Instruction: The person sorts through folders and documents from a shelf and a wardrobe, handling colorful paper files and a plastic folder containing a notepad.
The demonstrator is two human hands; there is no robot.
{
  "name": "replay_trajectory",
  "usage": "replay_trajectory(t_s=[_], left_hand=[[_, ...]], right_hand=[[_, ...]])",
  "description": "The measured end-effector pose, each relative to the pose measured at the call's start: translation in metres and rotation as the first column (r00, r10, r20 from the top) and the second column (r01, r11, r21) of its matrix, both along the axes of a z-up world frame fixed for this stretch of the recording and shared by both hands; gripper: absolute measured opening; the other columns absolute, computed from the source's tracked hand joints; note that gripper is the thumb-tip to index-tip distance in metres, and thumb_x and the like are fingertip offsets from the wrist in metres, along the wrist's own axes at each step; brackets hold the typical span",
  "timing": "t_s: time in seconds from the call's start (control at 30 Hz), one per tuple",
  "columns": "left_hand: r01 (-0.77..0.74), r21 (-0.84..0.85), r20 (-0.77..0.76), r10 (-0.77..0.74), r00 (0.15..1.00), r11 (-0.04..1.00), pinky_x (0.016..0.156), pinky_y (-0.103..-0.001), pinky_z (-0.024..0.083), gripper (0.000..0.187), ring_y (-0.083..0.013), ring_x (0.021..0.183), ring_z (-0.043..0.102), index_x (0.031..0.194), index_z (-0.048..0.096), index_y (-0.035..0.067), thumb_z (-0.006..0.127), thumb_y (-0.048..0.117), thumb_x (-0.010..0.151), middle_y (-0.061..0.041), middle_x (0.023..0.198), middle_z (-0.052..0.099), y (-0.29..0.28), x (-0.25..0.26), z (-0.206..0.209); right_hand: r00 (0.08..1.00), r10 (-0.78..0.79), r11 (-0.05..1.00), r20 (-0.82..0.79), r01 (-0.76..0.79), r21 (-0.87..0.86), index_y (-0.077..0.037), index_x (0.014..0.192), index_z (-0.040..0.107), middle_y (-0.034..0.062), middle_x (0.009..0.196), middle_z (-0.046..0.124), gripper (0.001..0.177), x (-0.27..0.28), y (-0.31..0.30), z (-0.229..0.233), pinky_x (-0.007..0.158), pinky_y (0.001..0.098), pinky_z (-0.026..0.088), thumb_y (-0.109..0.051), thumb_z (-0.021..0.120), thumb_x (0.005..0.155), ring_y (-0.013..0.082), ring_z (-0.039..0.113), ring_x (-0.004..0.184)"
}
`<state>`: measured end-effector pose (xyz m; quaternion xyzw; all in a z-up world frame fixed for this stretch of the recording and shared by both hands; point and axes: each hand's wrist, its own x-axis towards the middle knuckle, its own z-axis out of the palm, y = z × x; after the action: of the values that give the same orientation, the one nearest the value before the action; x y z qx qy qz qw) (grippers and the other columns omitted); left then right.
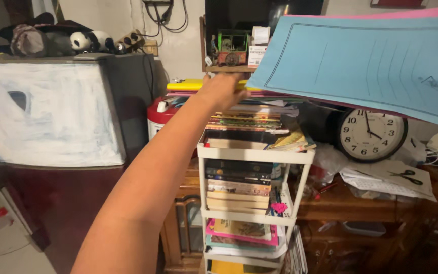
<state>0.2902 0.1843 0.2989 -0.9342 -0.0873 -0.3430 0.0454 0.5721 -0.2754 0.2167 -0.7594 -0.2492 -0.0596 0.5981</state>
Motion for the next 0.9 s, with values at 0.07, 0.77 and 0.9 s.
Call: replay_trajectory(t_s=[0.07, 0.77, 0.9], left_hand=[[0.003, 0.010, -0.045, -0.002, 0.999, 1.000, 0.091, -0.061, 0.042, 0.058, -0.0331, 0.113, 0.062, 0.135, 0.057, 0.015, 0.070, 0.048, 0.089, -0.015, 0.117, 0.070, 0.003, -0.002, -0.002], [0.175, 0.346, -0.142, -0.132, 0.981, 0.922, 0.077, -0.052, 0.056, 0.030, -0.0404, 0.089, 0.069, 0.099, 0.067, 0.007, 0.076, 0.025, 0.076, -0.019, 0.092, 0.071, 0.031, 0.026, 0.013], [0.234, 0.369, -0.096, -0.213, 0.972, 0.900, 0.079, -0.051, 0.056, 0.020, -0.0396, 0.091, 0.070, 0.103, 0.067, 0.007, 0.069, 0.015, 0.085, -0.018, 0.096, 0.073, 0.043, 0.038, 0.010]], right_hand=[[1.000, 0.003, 1.000, 0.009, -0.003, 0.000, -0.008, 0.145, 0.055, 0.0225, 0.114, 0.071, 0.051, 0.009, 0.005, 0.006, 0.079, 0.0501, 0.059, -0.024, 0.063, 0.097, 0.0327, 0.071, 0.092], [0.998, -0.065, 0.998, 0.006, 0.065, 0.003, -0.008, 0.142, 0.054, 0.0219, 0.112, 0.070, 0.045, 0.025, 0.025, 0.013, 0.071, 0.0458, 0.062, -0.025, 0.058, 0.101, 0.0300, 0.073, 0.086], [0.998, -0.070, 0.997, -0.012, 0.070, 0.012, -0.008, 0.141, 0.054, 0.0218, 0.111, 0.070, 0.044, 0.020, 0.025, 0.005, 0.069, 0.0449, 0.062, -0.025, 0.057, 0.101, 0.0295, 0.073, 0.085]])
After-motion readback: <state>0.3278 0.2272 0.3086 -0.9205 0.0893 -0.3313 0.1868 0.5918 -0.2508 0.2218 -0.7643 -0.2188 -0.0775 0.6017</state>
